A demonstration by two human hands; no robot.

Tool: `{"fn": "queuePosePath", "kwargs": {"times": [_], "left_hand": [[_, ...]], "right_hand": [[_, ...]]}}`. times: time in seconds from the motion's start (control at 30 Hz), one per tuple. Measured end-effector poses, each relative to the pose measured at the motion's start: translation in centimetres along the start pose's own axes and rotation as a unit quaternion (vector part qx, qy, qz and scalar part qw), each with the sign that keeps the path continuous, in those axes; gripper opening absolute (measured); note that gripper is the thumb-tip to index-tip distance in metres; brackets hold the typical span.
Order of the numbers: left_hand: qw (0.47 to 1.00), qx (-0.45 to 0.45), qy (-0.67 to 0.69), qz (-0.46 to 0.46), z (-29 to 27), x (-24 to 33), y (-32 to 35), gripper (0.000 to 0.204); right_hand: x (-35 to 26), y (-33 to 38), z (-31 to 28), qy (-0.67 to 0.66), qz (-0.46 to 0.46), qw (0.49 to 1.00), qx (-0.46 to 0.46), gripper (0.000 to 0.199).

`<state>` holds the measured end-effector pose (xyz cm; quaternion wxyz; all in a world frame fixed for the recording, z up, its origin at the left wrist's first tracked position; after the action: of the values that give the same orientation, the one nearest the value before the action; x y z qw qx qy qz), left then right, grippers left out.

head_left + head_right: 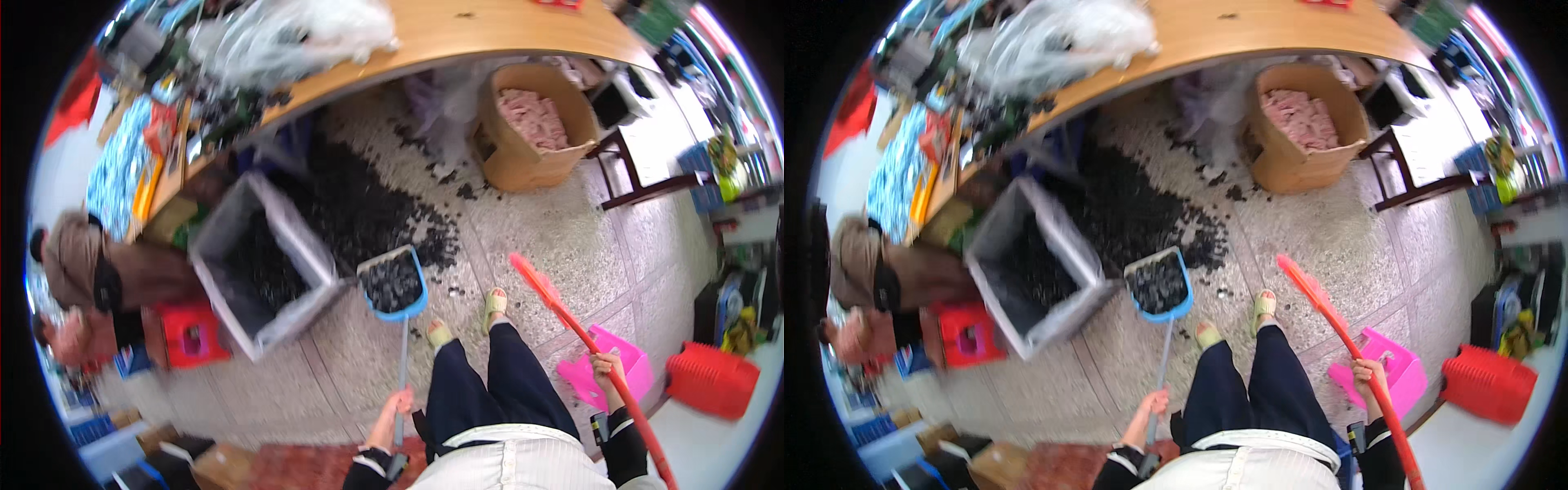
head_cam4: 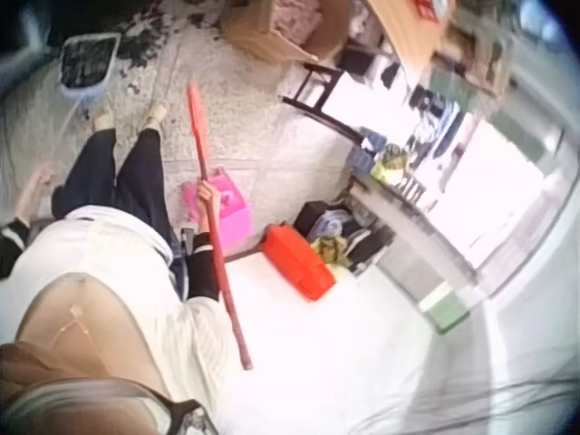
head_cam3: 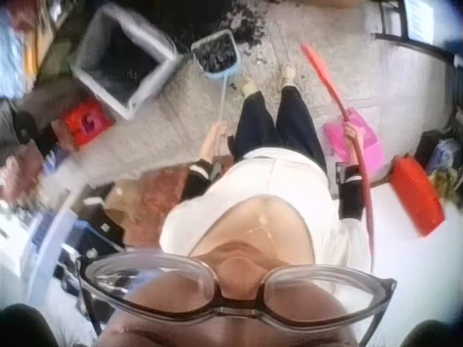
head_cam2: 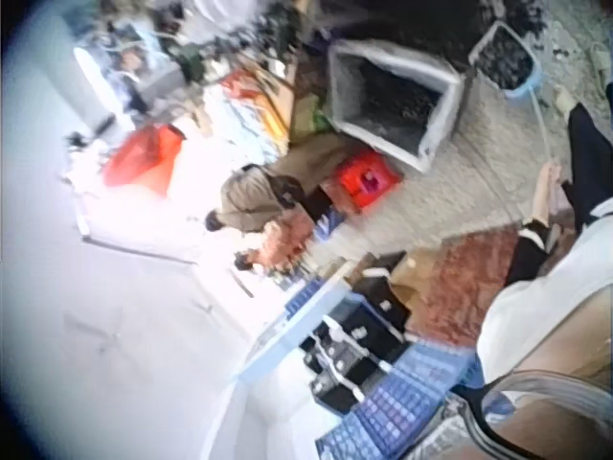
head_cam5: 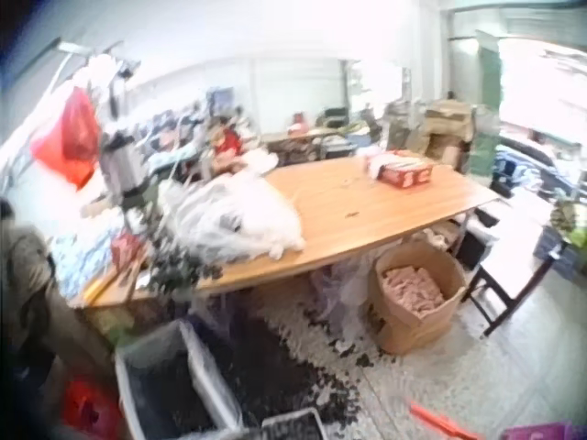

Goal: Sweeping small black components from the floor into a dustpan and emptying them into a collection bin.

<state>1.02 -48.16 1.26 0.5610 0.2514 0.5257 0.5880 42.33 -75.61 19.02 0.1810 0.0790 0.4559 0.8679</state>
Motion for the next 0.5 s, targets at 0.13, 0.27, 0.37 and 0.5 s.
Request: {"fn": "queuePosePath", "kwargs": {"times": [0.13, 0.27, 0.37, 0.5], "left_hand": [[0.995, -0.065, 0.048, -0.056, 1.7, -0.2, 1.5, 0.009], [0.976, 0.000, -0.213, 0.047, 10.4, -1.6, 7.8, 0.019], [0.873, 0.054, -0.447, 0.185, 14.2, -0.9, 10.0, 0.028], [0.989, -0.013, -0.140, -0.039, 13.2, -2.4, 2.7, 0.023]], "right_hand": [[-2.0, -0.7, -3.2, 0.003, -0.064, 0.998, 0.019, 0.022], [-3.2, 1.1, -4.4, -0.094, -0.110, 0.989, -0.040, 0.022], [-3.4, 2.6, -5.7, -0.125, -0.110, 0.985, -0.045, 0.021], [-3.6, 5.2, -7.8, -0.151, -0.121, 0.978, -0.077, 0.013]]}}
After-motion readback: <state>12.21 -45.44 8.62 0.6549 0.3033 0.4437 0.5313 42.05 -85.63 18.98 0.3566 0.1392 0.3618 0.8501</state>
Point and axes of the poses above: each hand's wrist, its own y-axis away from the middle knuckle, its own z-axis out of the palm, x = y × z, the point moved 8 cm from there along -y, towards the middle knuckle, and after that the axes turned 10 degrees about y, right-handed, at the moved point
